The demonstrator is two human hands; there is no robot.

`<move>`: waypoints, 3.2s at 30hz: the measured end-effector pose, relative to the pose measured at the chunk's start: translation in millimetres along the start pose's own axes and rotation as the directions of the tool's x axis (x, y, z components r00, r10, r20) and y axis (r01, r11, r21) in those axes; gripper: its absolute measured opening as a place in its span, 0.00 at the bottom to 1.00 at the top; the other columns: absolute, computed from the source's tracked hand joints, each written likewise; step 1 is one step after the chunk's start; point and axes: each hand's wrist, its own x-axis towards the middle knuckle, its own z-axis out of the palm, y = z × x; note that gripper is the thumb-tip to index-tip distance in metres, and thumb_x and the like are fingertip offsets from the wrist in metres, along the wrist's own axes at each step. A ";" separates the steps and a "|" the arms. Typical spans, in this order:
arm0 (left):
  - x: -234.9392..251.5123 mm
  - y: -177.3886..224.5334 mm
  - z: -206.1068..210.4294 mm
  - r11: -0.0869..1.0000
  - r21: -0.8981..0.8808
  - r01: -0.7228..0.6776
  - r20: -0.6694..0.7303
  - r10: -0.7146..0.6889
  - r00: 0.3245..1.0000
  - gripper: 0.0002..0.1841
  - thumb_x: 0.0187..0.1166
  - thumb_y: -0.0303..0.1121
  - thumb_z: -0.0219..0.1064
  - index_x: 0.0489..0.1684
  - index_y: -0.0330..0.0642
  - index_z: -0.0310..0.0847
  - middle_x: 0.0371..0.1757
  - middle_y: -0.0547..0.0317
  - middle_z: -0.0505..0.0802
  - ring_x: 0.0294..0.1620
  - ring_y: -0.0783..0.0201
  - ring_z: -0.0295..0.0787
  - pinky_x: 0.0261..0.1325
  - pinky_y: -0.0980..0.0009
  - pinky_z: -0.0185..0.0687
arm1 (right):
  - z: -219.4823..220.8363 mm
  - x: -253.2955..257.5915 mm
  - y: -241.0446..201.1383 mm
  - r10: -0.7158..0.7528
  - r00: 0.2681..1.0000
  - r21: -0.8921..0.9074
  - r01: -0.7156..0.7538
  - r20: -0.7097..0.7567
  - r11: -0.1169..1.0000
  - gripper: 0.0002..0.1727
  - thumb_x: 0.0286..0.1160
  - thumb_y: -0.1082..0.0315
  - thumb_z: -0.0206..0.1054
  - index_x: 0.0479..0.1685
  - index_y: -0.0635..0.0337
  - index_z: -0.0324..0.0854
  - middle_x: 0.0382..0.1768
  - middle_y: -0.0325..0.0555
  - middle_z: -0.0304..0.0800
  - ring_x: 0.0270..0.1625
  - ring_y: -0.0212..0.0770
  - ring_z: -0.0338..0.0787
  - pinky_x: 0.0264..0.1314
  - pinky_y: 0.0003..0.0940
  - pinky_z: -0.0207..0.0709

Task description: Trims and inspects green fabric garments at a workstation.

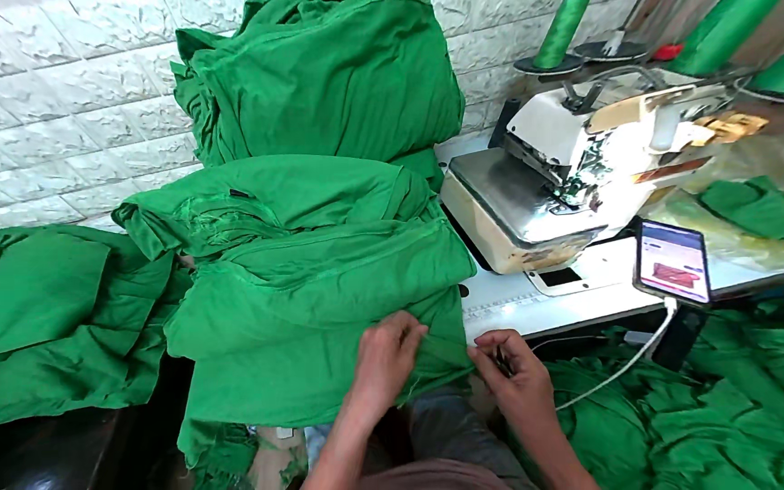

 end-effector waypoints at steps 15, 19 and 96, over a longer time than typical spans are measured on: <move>2.1 4.6 -13.9 0.986 -0.117 0.117 0.184 -0.094 0.978 0.15 0.92 0.37 0.51 0.50 0.37 0.80 0.38 0.58 0.91 0.38 0.66 0.89 0.47 0.66 0.85 | -5.3 15.1 -25.7 -0.064 0.931 -0.227 0.153 0.359 0.962 0.20 0.87 0.52 0.58 0.58 0.62 0.79 0.37 0.41 0.89 0.35 0.30 0.88 0.38 0.29 0.85; 0.9 0.1 -12.7 0.976 -0.191 0.108 0.193 -0.070 0.979 0.15 0.92 0.38 0.50 0.48 0.38 0.80 0.32 0.60 0.84 0.33 0.68 0.82 0.41 0.69 0.79 | 3.6 13.6 -27.2 -0.076 0.933 -0.413 0.227 0.351 0.882 0.19 0.87 0.53 0.57 0.54 0.60 0.83 0.38 0.45 0.92 0.36 0.41 0.93 0.38 0.41 0.89; -214.3 -78.0 -99.3 0.884 -0.437 0.168 -0.727 -0.457 0.512 0.10 0.75 0.35 0.76 0.41 0.36 0.89 0.29 0.65 0.93 0.25 0.75 0.88 0.33 0.76 0.87 | 211.4 -44.4 -65.3 -0.588 0.408 0.324 0.553 0.698 0.768 0.15 0.72 0.68 0.61 0.44 0.66 0.93 0.30 0.45 0.94 0.23 0.34 0.89 0.27 0.30 0.85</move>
